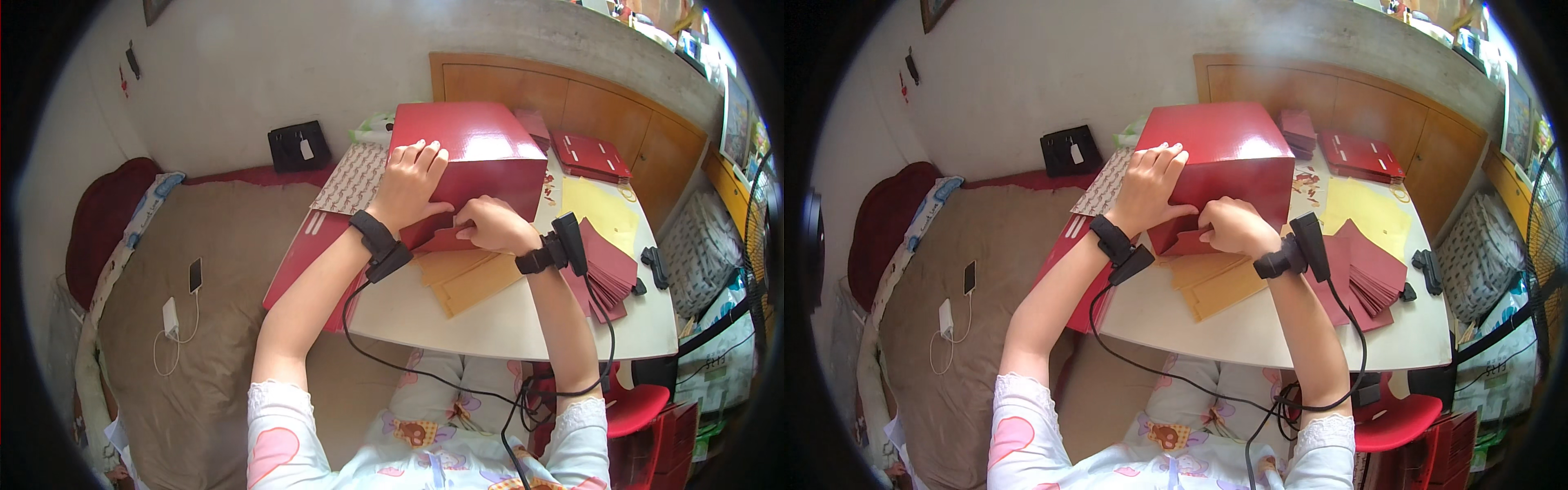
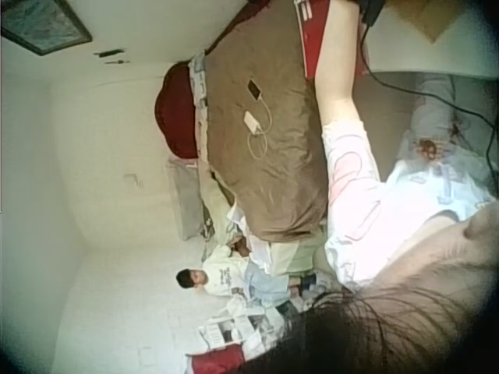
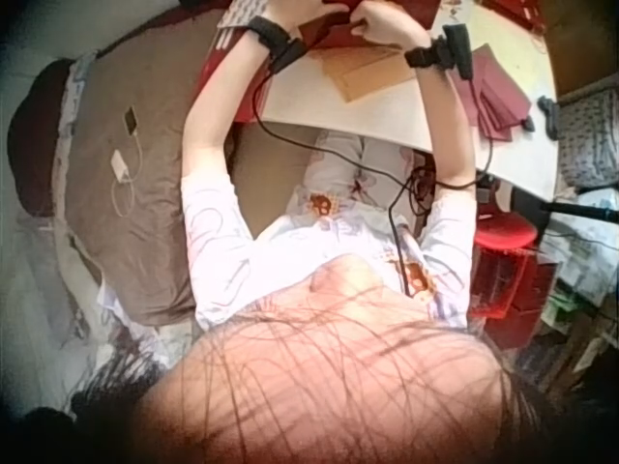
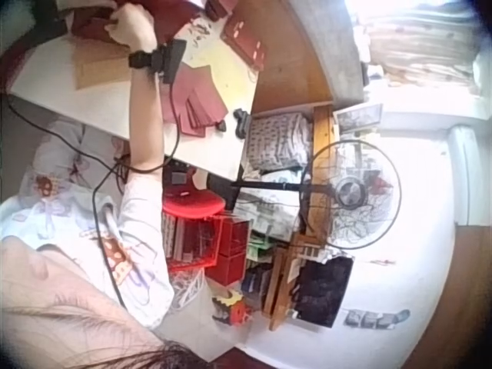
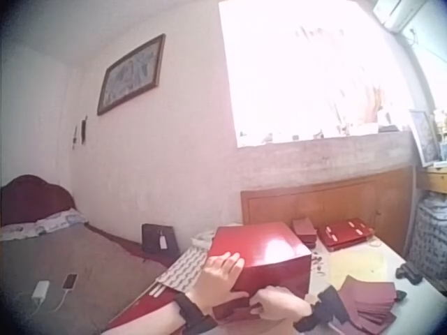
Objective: Assemble a red cardboard box and sort associated items.
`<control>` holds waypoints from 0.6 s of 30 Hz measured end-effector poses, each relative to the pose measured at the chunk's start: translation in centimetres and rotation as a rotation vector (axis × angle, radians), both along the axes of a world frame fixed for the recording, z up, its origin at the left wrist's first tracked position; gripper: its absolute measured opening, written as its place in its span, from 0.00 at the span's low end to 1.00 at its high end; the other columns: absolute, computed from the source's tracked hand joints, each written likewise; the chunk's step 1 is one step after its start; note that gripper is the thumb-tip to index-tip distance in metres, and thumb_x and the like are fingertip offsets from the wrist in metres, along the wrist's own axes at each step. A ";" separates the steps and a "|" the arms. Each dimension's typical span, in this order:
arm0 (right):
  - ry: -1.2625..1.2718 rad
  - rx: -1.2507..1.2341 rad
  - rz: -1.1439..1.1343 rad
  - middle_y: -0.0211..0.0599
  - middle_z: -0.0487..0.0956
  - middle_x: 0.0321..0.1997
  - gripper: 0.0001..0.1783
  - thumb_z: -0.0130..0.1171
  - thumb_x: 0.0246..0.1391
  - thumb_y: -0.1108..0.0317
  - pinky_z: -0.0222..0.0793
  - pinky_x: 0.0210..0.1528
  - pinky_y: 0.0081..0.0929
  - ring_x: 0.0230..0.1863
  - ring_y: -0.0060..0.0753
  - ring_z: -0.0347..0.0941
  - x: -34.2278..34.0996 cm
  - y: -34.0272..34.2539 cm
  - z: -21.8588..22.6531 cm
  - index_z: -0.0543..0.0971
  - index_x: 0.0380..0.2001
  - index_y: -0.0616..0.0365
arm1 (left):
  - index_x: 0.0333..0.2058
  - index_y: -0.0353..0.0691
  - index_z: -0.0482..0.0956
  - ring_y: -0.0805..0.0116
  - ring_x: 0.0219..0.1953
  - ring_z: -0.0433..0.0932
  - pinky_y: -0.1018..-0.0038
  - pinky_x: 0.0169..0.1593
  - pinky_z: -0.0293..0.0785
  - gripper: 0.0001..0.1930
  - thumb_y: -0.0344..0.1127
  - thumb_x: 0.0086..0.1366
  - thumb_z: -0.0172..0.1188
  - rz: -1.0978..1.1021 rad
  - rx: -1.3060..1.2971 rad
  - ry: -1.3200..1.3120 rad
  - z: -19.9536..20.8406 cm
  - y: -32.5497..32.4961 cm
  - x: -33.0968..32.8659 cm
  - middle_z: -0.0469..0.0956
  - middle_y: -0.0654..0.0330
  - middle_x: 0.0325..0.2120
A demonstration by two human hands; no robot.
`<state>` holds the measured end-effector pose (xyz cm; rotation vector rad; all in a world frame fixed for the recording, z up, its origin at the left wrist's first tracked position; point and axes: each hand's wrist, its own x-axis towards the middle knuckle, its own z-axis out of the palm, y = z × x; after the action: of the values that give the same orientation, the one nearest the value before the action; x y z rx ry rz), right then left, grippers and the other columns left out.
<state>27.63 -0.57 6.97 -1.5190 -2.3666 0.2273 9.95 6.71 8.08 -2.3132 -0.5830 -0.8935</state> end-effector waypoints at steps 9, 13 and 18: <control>0.051 -0.026 0.047 0.49 0.77 0.25 0.06 0.61 0.41 0.73 0.68 0.34 0.37 0.30 0.50 0.74 0.4 0.8 -0.2 0.80 0.26 0.61 | 0.48 0.37 0.67 0.54 0.52 0.67 0.60 0.54 0.62 0.42 0.53 0.35 0.72 0.000 -0.006 -0.011 -0.1 0.0 0.0 0.69 0.53 0.48; 0.018 -0.028 0.070 0.50 0.76 0.23 0.06 0.63 0.40 0.73 0.68 0.32 0.36 0.27 0.50 0.73 0.5 1.2 0.1 0.80 0.25 0.62 | 0.48 0.37 0.67 0.54 0.52 0.67 0.60 0.54 0.62 0.42 0.52 0.35 0.72 0.003 -0.009 -0.007 -0.1 -0.1 0.1 0.69 0.53 0.48; 0.001 -0.048 0.099 0.51 0.75 0.22 0.06 0.63 0.39 0.73 0.67 0.31 0.34 0.25 0.49 0.73 0.6 1.5 0.3 0.80 0.25 0.63 | 0.48 0.37 0.67 0.54 0.52 0.67 0.60 0.54 0.62 0.42 0.52 0.34 0.72 0.002 -0.001 -0.016 -0.2 -0.1 0.2 0.69 0.53 0.48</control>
<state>28.19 0.97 7.32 -1.4231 -2.4553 0.3104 10.11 6.58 7.93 -2.3079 -0.5919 -0.9116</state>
